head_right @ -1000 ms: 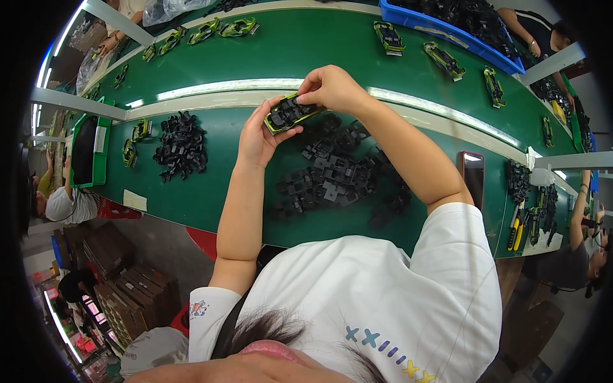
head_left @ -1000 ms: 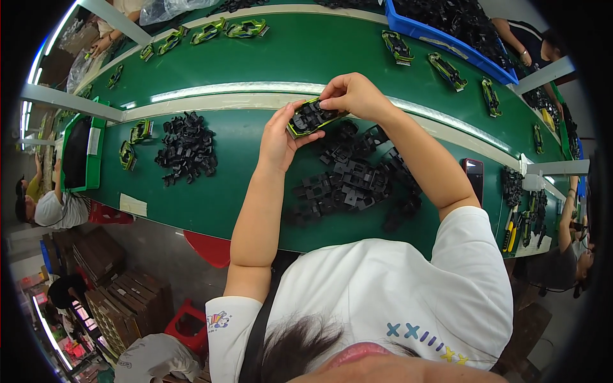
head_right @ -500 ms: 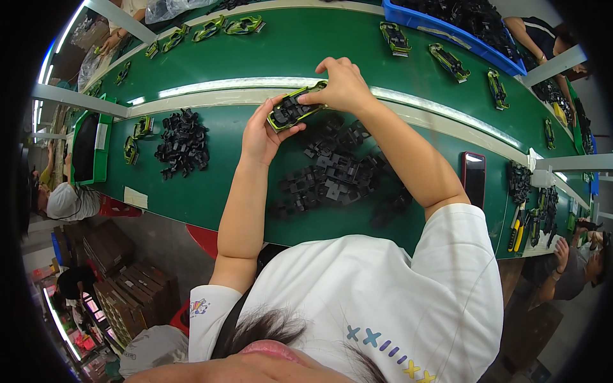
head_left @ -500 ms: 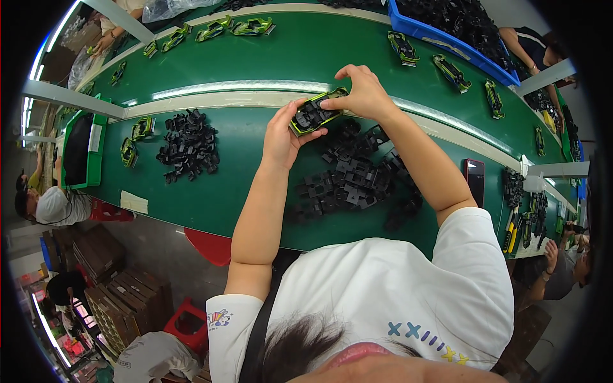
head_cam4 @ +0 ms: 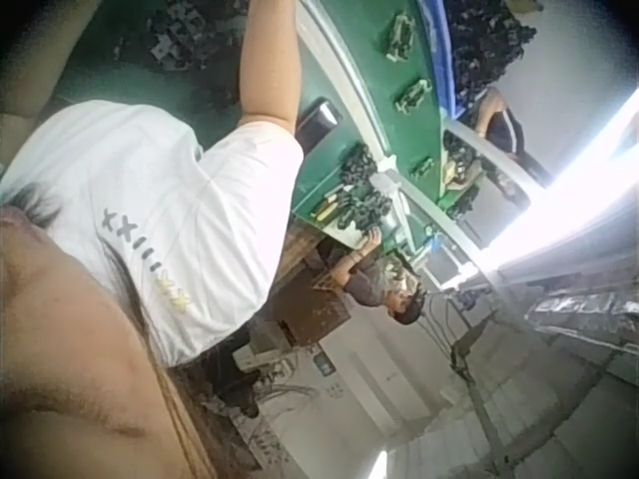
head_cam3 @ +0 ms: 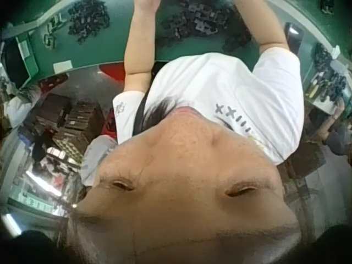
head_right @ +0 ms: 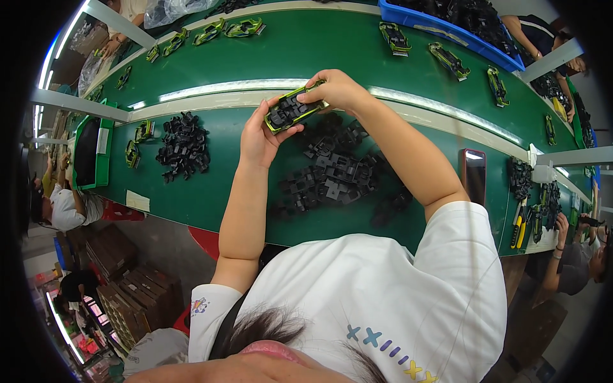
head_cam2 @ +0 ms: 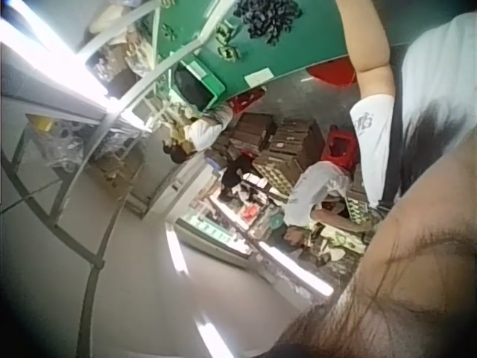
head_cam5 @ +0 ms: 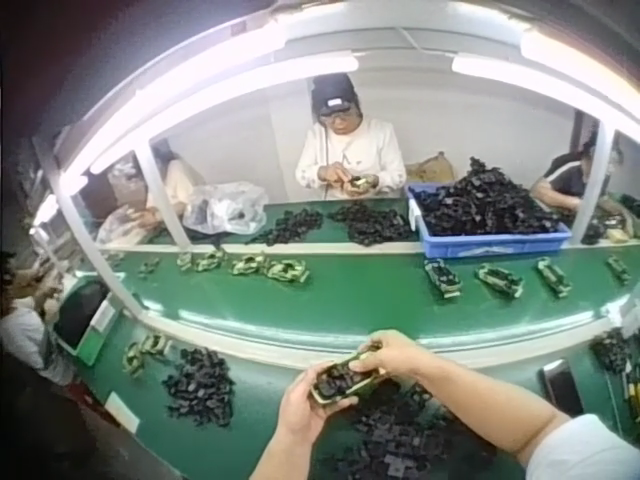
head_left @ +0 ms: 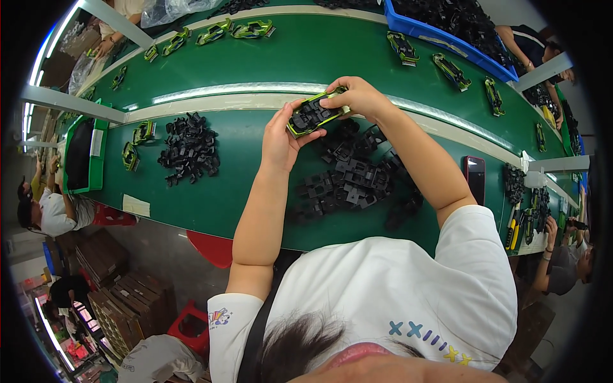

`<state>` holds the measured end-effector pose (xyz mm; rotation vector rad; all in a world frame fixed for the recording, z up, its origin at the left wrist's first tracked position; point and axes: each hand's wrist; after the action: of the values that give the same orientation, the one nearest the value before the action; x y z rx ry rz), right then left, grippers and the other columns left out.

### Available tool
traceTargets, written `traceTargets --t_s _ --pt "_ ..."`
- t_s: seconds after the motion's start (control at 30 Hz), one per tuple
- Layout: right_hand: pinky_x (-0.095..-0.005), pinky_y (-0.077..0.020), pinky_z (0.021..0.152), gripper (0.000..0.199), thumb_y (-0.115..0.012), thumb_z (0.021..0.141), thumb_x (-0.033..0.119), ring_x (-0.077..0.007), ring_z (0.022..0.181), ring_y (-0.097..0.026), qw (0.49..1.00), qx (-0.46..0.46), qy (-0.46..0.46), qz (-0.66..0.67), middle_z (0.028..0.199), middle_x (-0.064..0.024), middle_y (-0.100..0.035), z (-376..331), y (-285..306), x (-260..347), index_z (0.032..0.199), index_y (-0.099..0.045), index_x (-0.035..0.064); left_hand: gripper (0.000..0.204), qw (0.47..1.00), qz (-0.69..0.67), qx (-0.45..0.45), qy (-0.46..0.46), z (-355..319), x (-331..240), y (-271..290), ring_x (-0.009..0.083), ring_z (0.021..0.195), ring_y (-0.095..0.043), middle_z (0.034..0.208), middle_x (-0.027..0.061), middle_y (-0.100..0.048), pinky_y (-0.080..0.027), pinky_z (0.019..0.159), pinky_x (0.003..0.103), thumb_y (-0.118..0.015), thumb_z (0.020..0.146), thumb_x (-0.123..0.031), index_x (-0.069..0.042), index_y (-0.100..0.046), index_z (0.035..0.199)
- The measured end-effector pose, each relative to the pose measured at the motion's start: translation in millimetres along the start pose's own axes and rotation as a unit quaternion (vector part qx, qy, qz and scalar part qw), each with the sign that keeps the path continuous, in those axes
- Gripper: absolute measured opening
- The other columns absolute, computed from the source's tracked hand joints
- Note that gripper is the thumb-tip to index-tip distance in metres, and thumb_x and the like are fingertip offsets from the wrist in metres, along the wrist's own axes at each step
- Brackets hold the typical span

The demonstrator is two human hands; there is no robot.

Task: The person assembles a green toy car body by hand, attaching small plastic chassis parts to it on a production line.

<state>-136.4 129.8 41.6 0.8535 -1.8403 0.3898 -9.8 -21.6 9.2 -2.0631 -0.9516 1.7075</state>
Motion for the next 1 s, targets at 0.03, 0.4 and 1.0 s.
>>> traceTargets --t_s 0.03,0.4,1.0 --pt "-0.037 -0.0524 0.075 0.044 -0.075 0.073 0.023 -0.023 0.092 -0.059 1.0 -0.001 0.001 0.001 0.1 -0.0134 -0.057 1 1 -1 0.106 -0.055 0.0016 0.042 1.0 0.001 0.001 0.0 0 0 0 0.034 0.076 -0.067 0.102 0.0208 -0.062 -0.06 0.063 0.032 -0.035 0.099 -0.032 0.003 -0.046 0.119" --pt "-0.0319 -0.0542 0.071 0.047 -0.077 0.071 0.019 -0.0189 0.091 -0.059 0.999 0.029 0.013 0.005 0.103 -0.0101 -0.056 2 0 -1 0.109 -0.054 0.0032 0.04 1.0 -0.012 -0.002 0.004 -2 -4 0 0.0307 0.077 -0.067 0.104 0.0183 -0.06 -0.06 0.062 0.032 -0.037 0.098 -0.029 0.005 -0.047 0.118" --pt "-0.0335 -0.0531 0.069 0.043 -0.075 0.074 0.029 -0.019 0.088 -0.06 0.999 -0.001 0.027 -0.025 0.097 -0.0101 -0.059 7 -5 4 0.103 -0.056 0.0043 0.039 1.0 -0.017 0.002 -0.021 -5 -8 -3 0.0297 0.078 -0.067 0.104 0.0177 -0.06 -0.06 0.064 0.033 -0.037 0.098 -0.028 0.004 -0.048 0.117"
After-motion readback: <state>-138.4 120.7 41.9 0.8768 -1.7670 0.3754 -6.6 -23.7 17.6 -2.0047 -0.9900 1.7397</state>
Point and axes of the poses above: each hand's wrist, its own z-axis towards the middle knuckle, its own y-axis out of the back of the hand, x = y × z
